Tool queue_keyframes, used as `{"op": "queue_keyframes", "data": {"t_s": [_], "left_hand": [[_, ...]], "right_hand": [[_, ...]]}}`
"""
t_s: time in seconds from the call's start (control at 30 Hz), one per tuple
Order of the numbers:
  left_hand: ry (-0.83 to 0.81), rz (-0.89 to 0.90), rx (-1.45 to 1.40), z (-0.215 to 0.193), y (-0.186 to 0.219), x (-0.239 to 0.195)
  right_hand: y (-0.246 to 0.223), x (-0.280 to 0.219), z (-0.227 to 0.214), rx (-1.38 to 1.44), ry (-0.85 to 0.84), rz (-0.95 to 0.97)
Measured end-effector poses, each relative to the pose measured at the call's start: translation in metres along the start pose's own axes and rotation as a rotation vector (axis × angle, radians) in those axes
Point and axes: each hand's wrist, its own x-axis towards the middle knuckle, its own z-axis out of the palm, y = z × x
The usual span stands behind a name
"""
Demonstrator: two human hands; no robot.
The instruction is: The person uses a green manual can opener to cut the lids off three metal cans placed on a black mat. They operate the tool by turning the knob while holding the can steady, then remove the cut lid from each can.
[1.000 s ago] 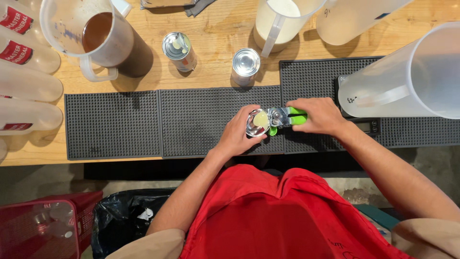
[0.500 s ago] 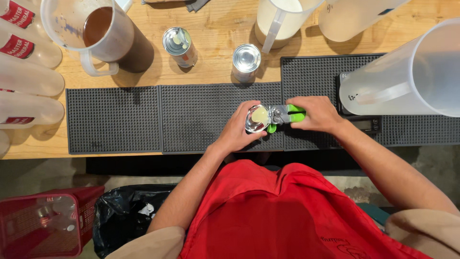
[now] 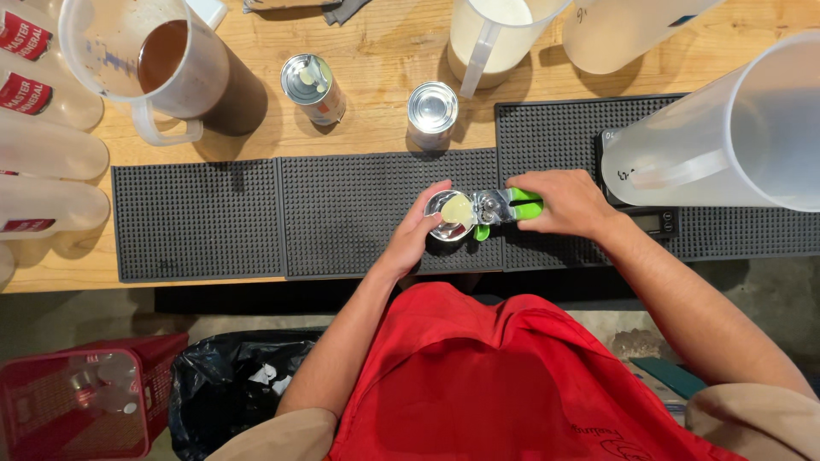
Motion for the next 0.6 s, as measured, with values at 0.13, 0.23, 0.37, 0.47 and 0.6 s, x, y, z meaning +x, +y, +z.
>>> {"op": "queue_keyframes", "data": {"t_s": [0.13,0.23,0.37,0.47,0.6], "left_hand": [[0.002,0.027,-0.047,-0.005,-0.003,-0.003],[-0.003,0.033,-0.053,-0.005,0.009,-0.013],[0.06,0.013,0.216,-0.012,0.01,-0.022],[0.122,-0.006,0.141,-0.017,-0.015,-0.025],[0.283,-0.042,0.039,-0.018,-0.028,-0.028]], "right_hand": [[-0.005,0.001,-0.005,-0.002,-0.002,0.014],[-0.008,-0.005,-0.007,-0.011,-0.01,0.028],[-0.012,-0.011,-0.002,0.025,0.004,0.061],[-0.013,-0.016,0.006,0.032,0.025,0.086],[-0.019,-0.019,0.004,0.025,0.044,0.118]]}}
